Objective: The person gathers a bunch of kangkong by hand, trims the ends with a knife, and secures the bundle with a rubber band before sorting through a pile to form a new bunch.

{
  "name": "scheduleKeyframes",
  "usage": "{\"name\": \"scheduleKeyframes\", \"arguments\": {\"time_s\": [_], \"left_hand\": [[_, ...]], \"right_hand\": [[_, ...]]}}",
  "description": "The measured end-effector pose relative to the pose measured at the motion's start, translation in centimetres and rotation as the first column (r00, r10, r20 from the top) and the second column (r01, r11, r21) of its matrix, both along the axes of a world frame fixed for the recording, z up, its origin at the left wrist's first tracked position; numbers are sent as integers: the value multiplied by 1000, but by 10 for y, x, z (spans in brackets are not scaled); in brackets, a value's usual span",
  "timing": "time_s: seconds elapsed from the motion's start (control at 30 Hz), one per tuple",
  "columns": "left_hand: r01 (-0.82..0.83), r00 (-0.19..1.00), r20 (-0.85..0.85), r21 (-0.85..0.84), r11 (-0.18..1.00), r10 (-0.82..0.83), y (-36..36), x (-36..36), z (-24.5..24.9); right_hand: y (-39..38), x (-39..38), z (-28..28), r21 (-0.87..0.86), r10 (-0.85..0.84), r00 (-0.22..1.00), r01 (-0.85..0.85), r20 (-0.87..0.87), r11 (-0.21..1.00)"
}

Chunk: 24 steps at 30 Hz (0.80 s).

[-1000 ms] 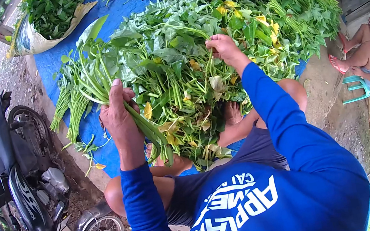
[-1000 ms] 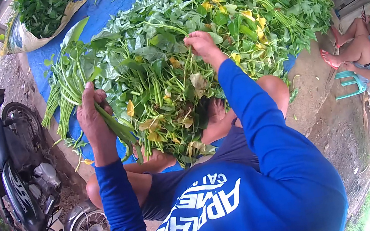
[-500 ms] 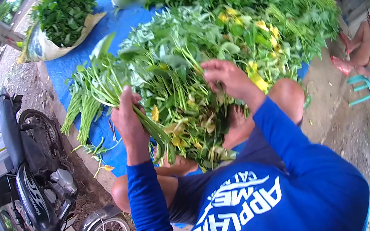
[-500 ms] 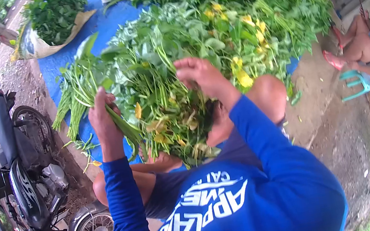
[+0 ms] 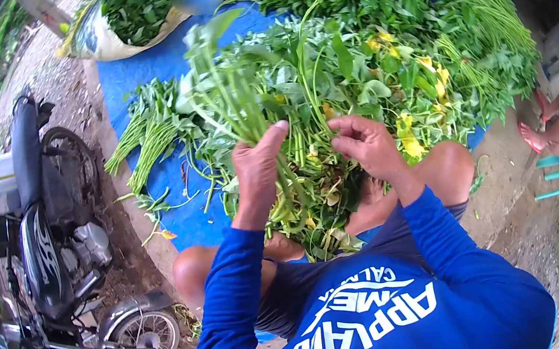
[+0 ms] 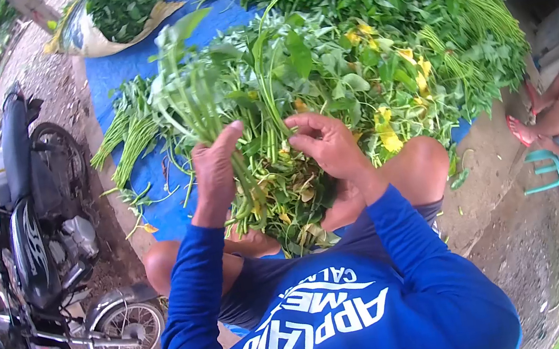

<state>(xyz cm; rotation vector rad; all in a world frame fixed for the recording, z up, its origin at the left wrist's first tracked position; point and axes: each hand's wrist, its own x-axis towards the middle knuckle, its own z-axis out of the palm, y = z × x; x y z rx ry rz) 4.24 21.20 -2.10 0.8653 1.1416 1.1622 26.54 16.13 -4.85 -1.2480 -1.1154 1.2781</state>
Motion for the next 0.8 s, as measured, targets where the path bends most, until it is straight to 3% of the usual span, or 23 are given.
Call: {"name": "scheduleKeyframes", "arguments": {"time_s": [0.13,0.2,0.3,0.53,0.6,0.67,0.8], "left_hand": [[13,989,149,0,1000,-12,-4,12,-12],[16,995,94,14,1000,-17,-1,14,-21],[-4,1000,0,8,1000,4,5,11,-35],[-77,994,-80,30,997,79,8,1,-30],[-65,996,-63,61,996,68,3,3,-25],[-13,1000,10,48,999,13,-1,8,-25],[87,996,-22,42,995,-86,-7,14,-27]], "right_hand": [[-18,-20,15,53,130,990,-133,49,990],[-26,-27,19,139,239,971,-235,-13,962],[-37,-33,26,143,277,951,-258,-136,955],[-22,-6,16,65,-65,986,75,-155,995],[-7,5,6,144,-202,974,187,104,972],[8,12,-5,260,-254,945,198,205,945],[12,-20,5,105,-66,998,68,-18,992]]}}
